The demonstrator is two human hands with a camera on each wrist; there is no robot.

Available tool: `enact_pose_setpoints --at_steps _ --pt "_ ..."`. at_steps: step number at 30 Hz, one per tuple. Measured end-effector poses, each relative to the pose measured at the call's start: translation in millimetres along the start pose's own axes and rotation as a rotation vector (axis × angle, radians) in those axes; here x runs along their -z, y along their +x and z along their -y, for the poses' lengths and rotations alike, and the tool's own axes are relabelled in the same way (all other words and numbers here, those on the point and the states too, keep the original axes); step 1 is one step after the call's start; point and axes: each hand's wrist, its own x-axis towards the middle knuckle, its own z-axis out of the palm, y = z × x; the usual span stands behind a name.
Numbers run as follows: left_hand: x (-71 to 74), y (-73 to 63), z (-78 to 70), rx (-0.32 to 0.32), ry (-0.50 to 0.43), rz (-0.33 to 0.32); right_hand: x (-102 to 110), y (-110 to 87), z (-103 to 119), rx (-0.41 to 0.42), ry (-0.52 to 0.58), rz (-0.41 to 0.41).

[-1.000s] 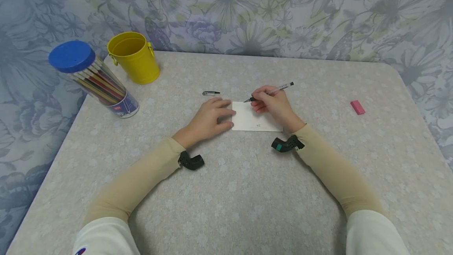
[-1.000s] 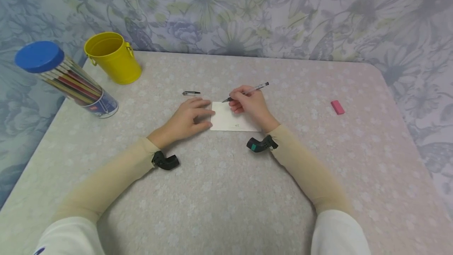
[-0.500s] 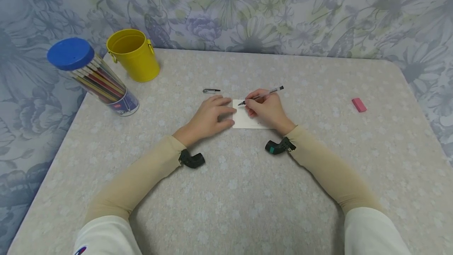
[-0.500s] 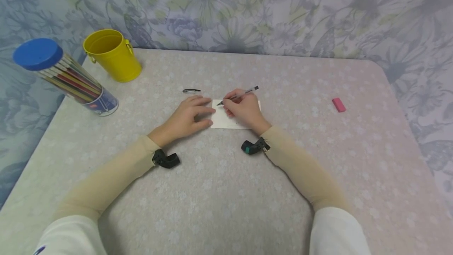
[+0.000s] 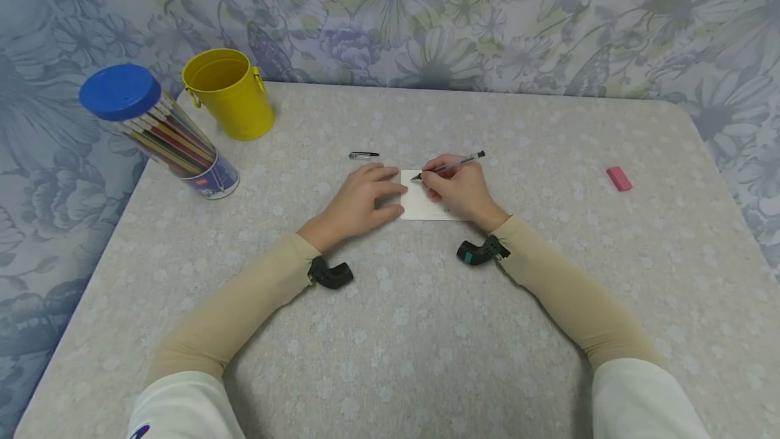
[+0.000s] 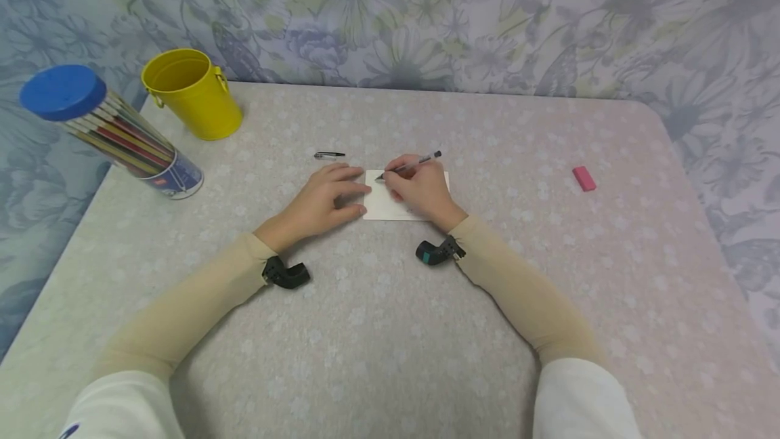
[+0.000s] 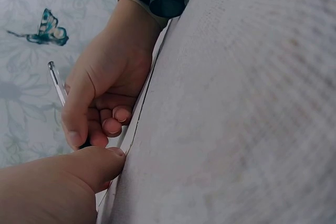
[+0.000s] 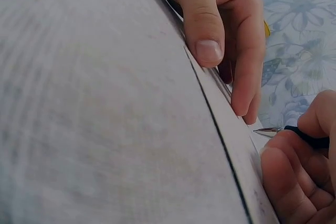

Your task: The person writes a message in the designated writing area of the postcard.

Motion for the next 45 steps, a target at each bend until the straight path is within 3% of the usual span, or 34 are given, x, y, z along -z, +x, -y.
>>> enact_pose_setpoints --at_steps 14,30,45 --pt "-0.6 0.0 -0.4 -0.011 -0.005 -0.009 -1.1 -0.9 1.7 0.063 -0.088 -0.031" --pt "-0.1 0.2 -1.2 0.003 -0.016 -0.003 0.0 -0.9 1.2 0.057 -0.041 0.009" --pt "1.6 0.3 -2.6 0.008 -0.018 -0.005 -0.5 -1.2 2.1 0.060 -0.049 -0.028"
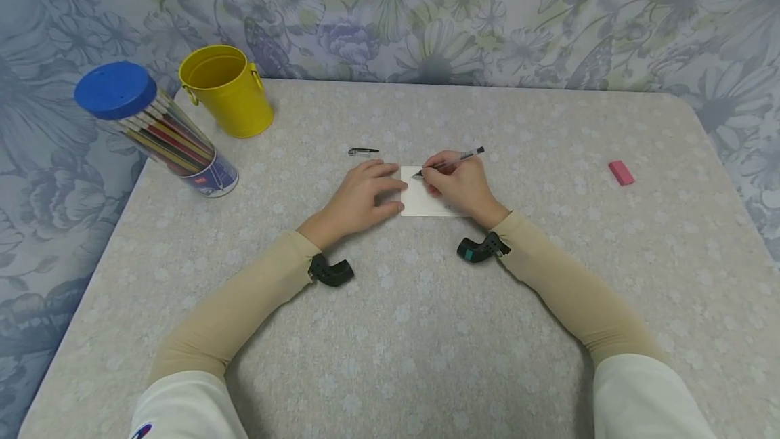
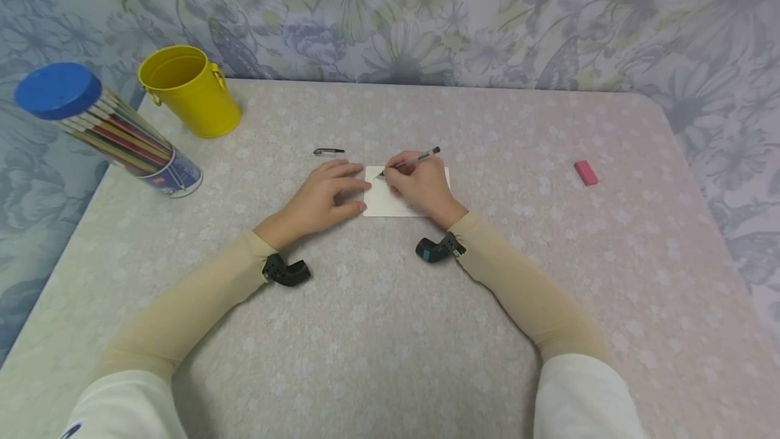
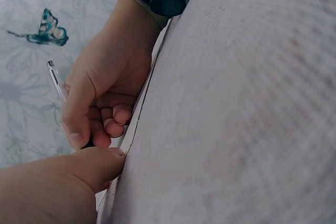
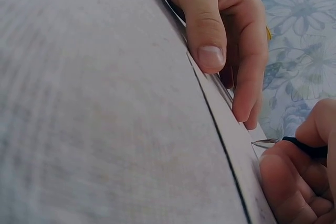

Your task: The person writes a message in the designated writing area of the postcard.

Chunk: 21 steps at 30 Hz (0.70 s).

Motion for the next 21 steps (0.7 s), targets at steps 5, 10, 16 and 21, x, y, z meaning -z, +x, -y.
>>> enact_pose_setpoints --at_steps 5,10,16,21 --pt "0.2 0.0 -1.0 0.004 -0.006 0.004 0.7 -0.7 1.4 -0.002 -0.011 0.009" --pt "-0.1 -0.2 -0.4 0.014 -0.008 0.005 1.0 -0.5 1.9 -0.011 -0.014 0.017" --pt "-1.5 0.4 1.5 0.012 -0.006 0.012 0.8 -0.6 1.0 0.014 -0.006 0.012" --pt "-1.5 0.9 1.0 0.015 -0.004 0.016 1.1 -0.2 0.9 0.017 -0.001 0.005"
